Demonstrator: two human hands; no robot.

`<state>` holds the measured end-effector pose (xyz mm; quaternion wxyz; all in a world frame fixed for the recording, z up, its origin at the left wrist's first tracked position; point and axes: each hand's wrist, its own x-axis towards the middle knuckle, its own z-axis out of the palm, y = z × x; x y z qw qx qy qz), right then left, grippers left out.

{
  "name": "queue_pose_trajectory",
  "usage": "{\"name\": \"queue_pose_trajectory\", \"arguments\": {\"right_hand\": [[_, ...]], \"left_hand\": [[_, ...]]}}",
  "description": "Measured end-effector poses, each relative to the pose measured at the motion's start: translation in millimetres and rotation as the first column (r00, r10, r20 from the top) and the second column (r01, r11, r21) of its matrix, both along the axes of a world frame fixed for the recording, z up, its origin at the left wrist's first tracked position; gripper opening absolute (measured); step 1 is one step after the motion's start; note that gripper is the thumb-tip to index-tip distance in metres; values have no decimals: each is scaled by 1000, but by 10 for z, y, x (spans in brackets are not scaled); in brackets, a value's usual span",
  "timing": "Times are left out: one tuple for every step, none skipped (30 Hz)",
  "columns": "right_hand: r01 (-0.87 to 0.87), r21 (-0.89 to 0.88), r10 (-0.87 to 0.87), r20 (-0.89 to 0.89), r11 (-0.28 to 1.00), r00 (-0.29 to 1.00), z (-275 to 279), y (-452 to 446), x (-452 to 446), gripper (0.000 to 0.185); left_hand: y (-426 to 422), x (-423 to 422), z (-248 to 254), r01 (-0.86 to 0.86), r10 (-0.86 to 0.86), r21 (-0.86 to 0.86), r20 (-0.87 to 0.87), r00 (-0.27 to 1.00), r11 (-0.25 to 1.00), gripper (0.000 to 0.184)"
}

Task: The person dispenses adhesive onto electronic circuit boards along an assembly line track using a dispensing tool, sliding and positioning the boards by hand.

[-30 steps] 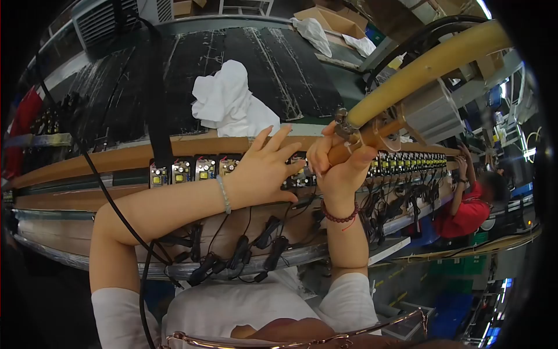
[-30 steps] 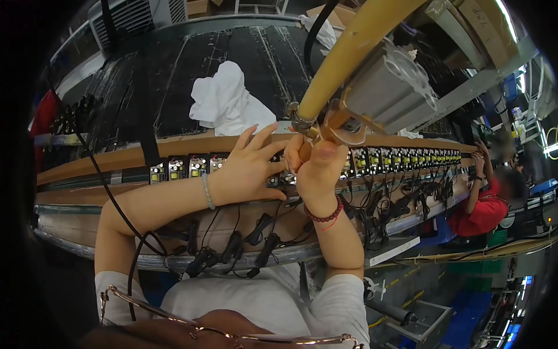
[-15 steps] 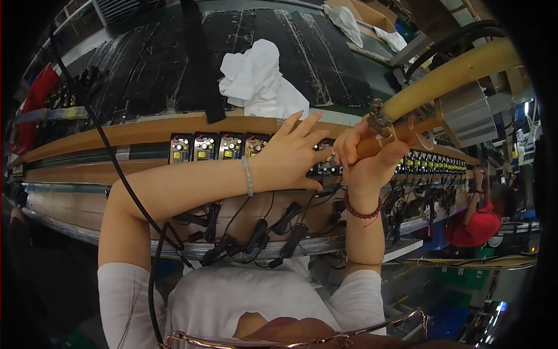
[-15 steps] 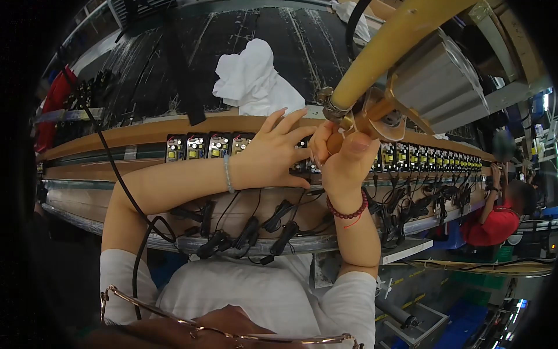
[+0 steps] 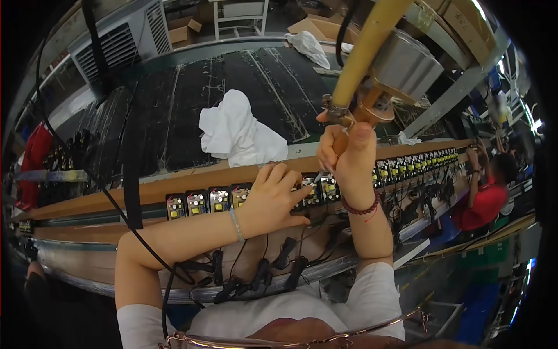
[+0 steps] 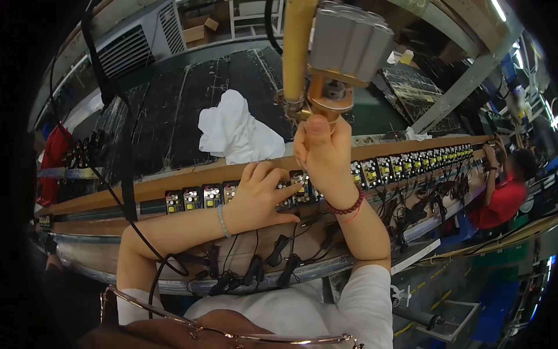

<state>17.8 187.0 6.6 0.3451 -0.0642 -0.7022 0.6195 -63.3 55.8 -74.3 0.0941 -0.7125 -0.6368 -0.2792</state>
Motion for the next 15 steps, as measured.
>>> {"name": "queue_pose_trajectory", "arguments": {"right_hand": [[-11,-1,11,-23,1000,1000,-24,-2,-42,84],[-21,-3,21,-53,1000,998,-53,2,-85,82],[-36,-11,35,-79,999,996,-105,16,-118,79],[-23,-16,22,-100,1000,995,-144,16,-138,79],[-13,-6,12,-107,1000,994,-174,14,-152,78],[-2,1,2,-109,1000,994,-194,9,-156,77],[-35,-13,32,-134,999,990,-206,8,-152,74],[-21,-20,18,-143,1000,990,-214,5,-154,74],[-9,-19,6,-158,1000,987,-219,-2,-161,71],[2,-17,-5,-173,1000,985,-221,-6,-164,69],[13,-21,-17,-178,1000,984,-220,-2,-161,69],[-4,-17,1,-179,1000,984,-220,0,-158,67],[-21,-12,19,-180,1000,984,-216,4,-155,66],[-12,-16,8,-182,1000,983,-209,2,-152,66],[-15,-17,12,-182,1000,983,-200,-6,-147,65]], "left_hand": [[5,6,3,-10,10,19,-11,1000,1000,56],[9,0,14,-19,20,38,-29,999,999,56],[5,3,17,-3,5,31,-52,999,1000,56],[-2,15,13,-15,16,21,-41,999,1000,56],[4,16,13,-27,27,14,-31,999,1000,56],[11,14,17,-21,22,18,-35,999,1000,56],[10,19,21,-7,8,9,-45,999,1000,56],[11,27,33,-19,18,-23,-32,999,1000,57],[11,30,42,-31,30,-55,-19,999,998,57],[14,30,46,-19,17,-61,-25,1000,998,57],[19,34,48,-25,23,-52,-21,999,998,57],[21,38,48,-32,31,-43,-17,999,999,57],[27,36,46,-22,21,-47,-20,1000,999,57],[30,33,38,-22,21,-42,-16,1000,999,58],[29,35,29,-23,23,-39,-8,1000,999,58]]}}
